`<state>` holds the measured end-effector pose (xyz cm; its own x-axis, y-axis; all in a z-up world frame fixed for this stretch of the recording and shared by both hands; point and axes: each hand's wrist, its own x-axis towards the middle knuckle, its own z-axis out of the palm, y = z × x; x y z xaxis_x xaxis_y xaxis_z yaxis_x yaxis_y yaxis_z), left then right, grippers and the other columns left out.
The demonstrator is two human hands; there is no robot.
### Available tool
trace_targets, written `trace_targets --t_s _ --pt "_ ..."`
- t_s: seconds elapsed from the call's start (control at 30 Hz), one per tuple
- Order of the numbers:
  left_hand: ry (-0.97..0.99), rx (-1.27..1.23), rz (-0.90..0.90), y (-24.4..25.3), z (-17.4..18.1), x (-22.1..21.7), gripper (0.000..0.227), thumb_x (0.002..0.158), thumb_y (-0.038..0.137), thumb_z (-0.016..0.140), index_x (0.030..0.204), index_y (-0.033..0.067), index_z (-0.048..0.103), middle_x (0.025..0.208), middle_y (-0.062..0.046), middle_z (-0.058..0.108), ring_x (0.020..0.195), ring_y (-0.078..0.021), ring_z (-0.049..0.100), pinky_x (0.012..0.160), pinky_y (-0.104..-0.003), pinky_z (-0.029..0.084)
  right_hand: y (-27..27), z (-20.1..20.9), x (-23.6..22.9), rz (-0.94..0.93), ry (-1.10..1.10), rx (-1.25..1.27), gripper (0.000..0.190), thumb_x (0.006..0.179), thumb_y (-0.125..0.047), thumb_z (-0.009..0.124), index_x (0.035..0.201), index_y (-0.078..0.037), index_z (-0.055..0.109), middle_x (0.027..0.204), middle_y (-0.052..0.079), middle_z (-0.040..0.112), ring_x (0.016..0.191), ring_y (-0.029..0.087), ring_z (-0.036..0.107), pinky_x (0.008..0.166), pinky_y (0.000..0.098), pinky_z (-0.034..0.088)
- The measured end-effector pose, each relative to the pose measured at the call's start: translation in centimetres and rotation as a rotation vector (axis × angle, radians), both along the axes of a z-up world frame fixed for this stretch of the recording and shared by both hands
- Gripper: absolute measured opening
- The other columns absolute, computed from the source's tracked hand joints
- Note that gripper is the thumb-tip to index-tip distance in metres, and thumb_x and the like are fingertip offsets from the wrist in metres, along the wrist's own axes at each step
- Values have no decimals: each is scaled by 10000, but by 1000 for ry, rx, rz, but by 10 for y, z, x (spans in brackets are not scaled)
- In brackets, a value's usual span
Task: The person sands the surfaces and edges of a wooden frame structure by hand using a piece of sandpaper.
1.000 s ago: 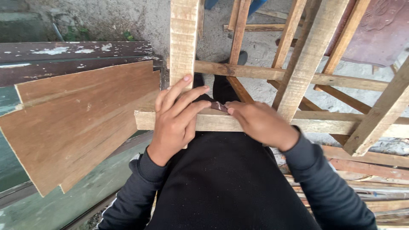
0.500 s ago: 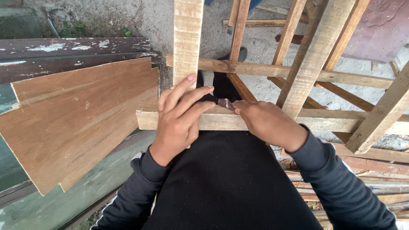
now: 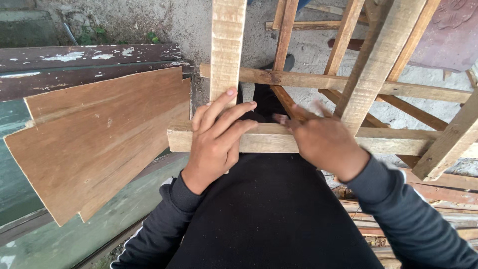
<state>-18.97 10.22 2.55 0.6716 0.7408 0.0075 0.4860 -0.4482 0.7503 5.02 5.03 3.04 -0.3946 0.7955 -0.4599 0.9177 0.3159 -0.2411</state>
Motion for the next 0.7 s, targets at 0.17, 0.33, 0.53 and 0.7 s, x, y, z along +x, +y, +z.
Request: trace_targets --t_s 0.17,0.33,0.53,0.7 --pt "-11 5 6 -1 0 0 225 941 -22 635 1032 125 778 1385 11 674 1497 -246 420 1154 -409 318 8 18 2 82 -385 -690 472 1030 -145 378 1483 -181 506 1381 143 628 1515 196 361 1298 479 14" --pt "-19 -16 -4 0 0 0 238 943 -31 629 1043 126 778 1388 7 676 1505 -241 423 1142 -408 329 14 12 -2 61 -261 -731 437 973 -42 450 1364 -153 612 1441 90 581 1488 252 368 1242 504 151" --pt "-52 4 3 -2 -3 -1 246 958 -37 626 1056 130 778 1392 3 672 1504 -241 411 1152 -417 322 2 0 1 -163 -164 -649 307 1032 -137 507 1296 -106 658 1605 129 466 1426 356 491 1017 440 550" --pt "-74 12 3 -3 -4 0 233 966 -40 629 1047 125 772 1396 4 670 1514 -242 406 1178 -427 314 -2 4 2 156 -479 -547 245 988 -294 578 1012 -189 798 1597 200 434 1540 348 338 1256 457 272"
